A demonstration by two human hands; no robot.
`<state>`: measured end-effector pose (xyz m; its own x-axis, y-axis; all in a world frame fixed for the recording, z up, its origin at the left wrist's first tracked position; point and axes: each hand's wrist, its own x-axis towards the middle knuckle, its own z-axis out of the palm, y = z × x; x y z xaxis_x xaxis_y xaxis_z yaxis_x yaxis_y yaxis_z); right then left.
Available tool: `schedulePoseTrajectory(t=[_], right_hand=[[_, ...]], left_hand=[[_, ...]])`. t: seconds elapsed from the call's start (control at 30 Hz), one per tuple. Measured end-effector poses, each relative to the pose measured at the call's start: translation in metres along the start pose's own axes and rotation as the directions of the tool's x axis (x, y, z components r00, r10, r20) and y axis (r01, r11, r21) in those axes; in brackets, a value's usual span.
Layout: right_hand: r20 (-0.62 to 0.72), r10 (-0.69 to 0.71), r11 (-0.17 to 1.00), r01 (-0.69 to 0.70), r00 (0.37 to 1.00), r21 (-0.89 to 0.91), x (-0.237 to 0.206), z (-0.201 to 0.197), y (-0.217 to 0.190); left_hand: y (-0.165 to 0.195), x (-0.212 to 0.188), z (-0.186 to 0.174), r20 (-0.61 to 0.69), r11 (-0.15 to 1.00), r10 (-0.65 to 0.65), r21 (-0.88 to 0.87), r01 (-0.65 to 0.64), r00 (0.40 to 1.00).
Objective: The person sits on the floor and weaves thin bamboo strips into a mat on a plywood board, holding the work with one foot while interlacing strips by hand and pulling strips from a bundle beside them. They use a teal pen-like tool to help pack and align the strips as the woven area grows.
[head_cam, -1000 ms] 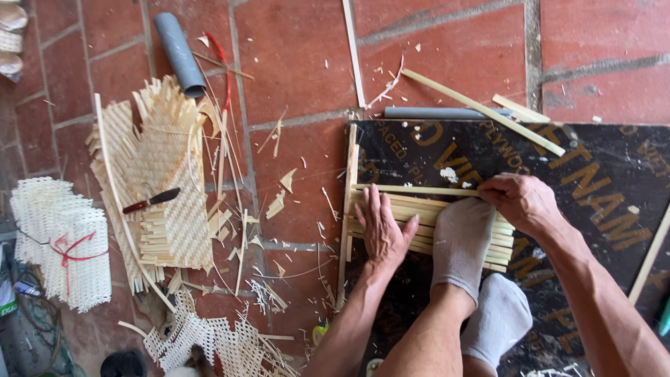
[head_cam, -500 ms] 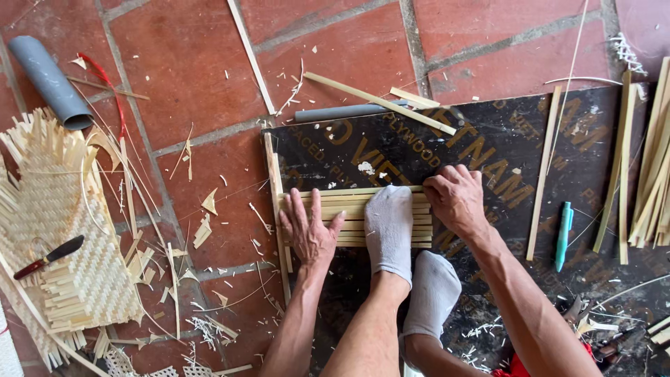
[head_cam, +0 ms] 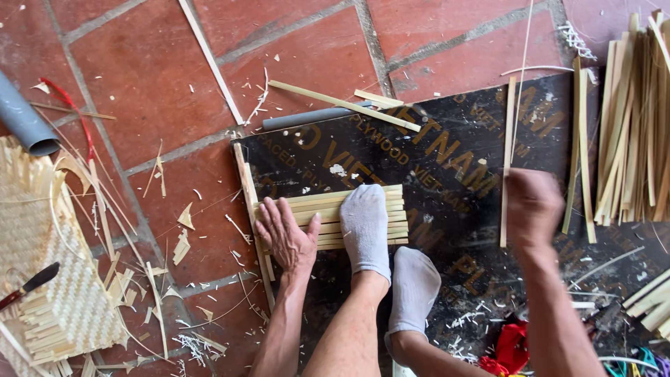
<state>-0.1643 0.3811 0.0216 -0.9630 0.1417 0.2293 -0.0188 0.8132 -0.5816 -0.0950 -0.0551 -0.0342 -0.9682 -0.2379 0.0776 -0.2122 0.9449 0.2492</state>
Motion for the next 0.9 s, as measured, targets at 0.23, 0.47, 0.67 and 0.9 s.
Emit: schedulePoseTrajectory(t=[0.23,0.47,0.67,0.9], right_hand=[[-0.071,0.121,0.807,-0.140,0.990,-0.574,-0.060,-0.094,0.123],[0.006,0.157,0.825,-0.128,0.988,-0.550,-0.059,-0.081,0.114],[0.102,0.323,0.835,-0.233,0.941,-0.498,-0.036,-0.063,0.094],[0.417,0.325,0.791,-0.486,0.849,0.372,0.012,-0.020,-0.015]], left_hand=[[0.027,-0.012,0.002,0.055,0.998,0.051,-0.049,-0.049,0.997],[0.033,-0.009,0.002,0.043,0.996,0.061,-0.068,-0.058,0.997],[0.026,0.000,0.004,-0.013,0.984,0.109,-0.139,-0.110,0.994],[0.017,0.009,0.001,-0.056,0.966,0.151,-0.202,-0.159,0.987]])
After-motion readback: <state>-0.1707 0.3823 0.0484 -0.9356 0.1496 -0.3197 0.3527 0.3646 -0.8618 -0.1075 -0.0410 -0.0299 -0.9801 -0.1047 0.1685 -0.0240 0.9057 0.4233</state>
